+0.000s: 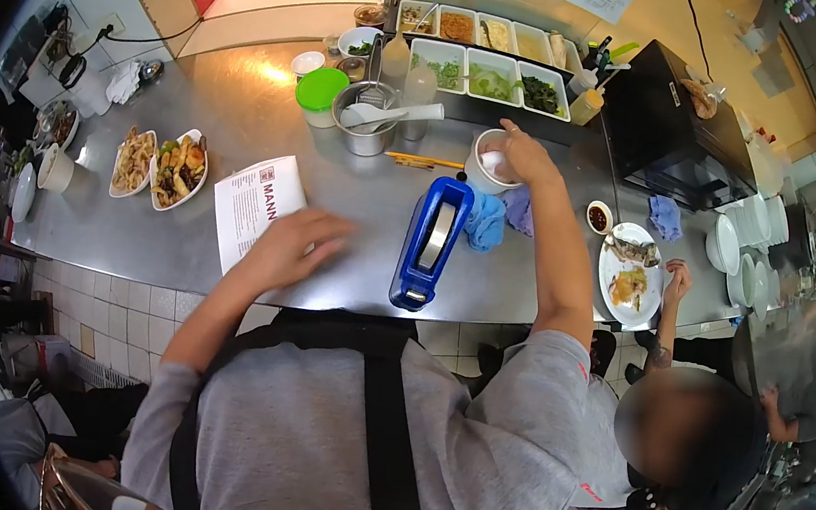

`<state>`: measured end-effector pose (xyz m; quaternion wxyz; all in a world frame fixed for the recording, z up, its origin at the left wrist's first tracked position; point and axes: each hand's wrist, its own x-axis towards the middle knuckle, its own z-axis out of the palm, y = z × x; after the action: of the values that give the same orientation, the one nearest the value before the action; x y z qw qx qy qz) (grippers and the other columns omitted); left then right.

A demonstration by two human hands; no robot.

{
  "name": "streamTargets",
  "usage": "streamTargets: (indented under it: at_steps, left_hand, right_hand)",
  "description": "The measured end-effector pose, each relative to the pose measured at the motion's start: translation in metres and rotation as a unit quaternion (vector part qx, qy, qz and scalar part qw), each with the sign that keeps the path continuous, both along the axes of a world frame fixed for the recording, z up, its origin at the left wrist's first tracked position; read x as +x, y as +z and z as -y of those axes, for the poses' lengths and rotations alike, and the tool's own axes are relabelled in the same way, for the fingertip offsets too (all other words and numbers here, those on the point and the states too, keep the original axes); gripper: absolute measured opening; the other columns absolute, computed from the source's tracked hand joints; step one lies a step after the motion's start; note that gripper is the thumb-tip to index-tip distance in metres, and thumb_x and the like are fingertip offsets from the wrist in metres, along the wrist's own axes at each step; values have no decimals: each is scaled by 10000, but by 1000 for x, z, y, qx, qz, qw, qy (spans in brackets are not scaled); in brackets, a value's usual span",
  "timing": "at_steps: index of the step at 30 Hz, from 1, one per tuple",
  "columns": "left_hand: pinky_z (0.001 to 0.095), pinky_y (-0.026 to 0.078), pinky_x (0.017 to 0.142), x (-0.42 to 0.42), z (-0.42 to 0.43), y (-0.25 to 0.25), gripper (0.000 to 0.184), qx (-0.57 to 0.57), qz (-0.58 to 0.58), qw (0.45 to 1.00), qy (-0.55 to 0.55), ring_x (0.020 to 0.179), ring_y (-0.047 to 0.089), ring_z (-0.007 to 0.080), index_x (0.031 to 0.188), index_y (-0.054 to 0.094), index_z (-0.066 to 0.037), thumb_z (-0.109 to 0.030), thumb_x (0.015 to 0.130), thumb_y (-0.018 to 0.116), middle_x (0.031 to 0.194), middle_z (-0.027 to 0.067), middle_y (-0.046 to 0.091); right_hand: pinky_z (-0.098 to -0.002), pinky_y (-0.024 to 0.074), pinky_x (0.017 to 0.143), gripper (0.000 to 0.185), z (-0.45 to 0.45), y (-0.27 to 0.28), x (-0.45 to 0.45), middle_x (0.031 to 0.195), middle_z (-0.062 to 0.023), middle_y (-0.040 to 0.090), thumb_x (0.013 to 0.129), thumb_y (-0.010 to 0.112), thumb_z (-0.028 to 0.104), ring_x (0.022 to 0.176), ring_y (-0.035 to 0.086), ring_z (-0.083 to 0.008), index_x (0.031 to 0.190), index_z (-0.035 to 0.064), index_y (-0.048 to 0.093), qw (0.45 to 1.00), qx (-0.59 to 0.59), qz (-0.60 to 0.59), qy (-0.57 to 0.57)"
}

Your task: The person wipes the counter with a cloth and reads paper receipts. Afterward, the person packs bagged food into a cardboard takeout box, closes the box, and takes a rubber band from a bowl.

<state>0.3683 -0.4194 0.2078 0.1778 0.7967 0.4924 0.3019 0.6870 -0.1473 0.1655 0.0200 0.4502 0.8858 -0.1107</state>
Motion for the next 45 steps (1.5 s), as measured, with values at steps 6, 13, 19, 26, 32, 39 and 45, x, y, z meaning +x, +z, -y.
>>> streamTargets:
  at_steps: [6, 13, 19, 26, 32, 39, 45]
  left_hand:
    - [397, 486, 838, 103, -195, -47, 201, 113, -29, 985, -125, 964, 595, 307, 976, 664, -78, -81, 805, 558, 992, 106, 631]
    - [410, 493, 776, 124, -251, -67, 175, 116, -128, 967, -187, 892, 605, 306, 928, 648, -79, -86, 765, 585, 927, 90, 624]
    - [359, 513, 789, 125, -250, -54, 292, 141, -170, 950, -221, 948, 583, 261, 1037, 632, -105, -107, 745, 626, 996, 63, 601]
    - [349, 500, 831, 127, -248, -43, 369, 151, -226, 930, -248, 986, 562, 254, 1088, 626, -102, -54, 723, 601, 1045, 58, 579]
    - [383, 484, 833, 133, -236, -26, 368, 96, -162, 954, -233, 966, 572, 289, 1099, 613, -69, -17, 735, 589, 1033, 88, 578]
    - [377, 481, 825, 192, -218, 5, 376, -62, 108, 978, -168, 943, 586, 309, 1152, 576, -10, -119, 797, 637, 1040, 157, 587]
    - [321, 505, 804, 182, -198, -1, 530, -6, 77, 986, -146, 959, 588, 244, 1311, 467, -61, -106, 815, 649, 1208, 140, 514]
  right_hand:
    - [-365, 442, 978, 466, -1, -28, 15, 1438, -177, 352, 600, 763, 22, 1197, 502, -338, 1023, 207, 695, 932, -161, -300, -122]
    - [-366, 441, 949, 272, 2, -22, 29, 1361, -135, 445, 648, 747, 14, 1164, 525, -259, 904, 91, 694, 948, -32, -308, -73]
    - [-387, 411, 990, 218, -5, -64, 50, 1418, -132, 399, 716, 670, -44, 1231, 469, -250, 893, 84, 679, 748, -192, -628, -96]
    - [-454, 513, 892, 250, 3, -78, 60, 1184, -142, 594, 841, 620, 27, 1059, 602, -270, 1085, 67, 584, 346, -177, -896, -216]
    - [-427, 592, 702, 341, 26, -55, 88, 1103, -144, 624, 920, 567, 195, 950, 652, -275, 1209, 35, 481, 370, -139, -876, -277]
    - [-435, 539, 846, 420, 70, -30, 59, 1162, -179, 592, 928, 524, 177, 1035, 621, -276, 1285, -16, 413, 301, -264, -908, -123]
    - [-383, 563, 773, 423, 42, -36, 85, 1120, -162, 599, 865, 562, 51, 968, 636, -254, 1267, -12, 448, 410, -122, -859, -281]
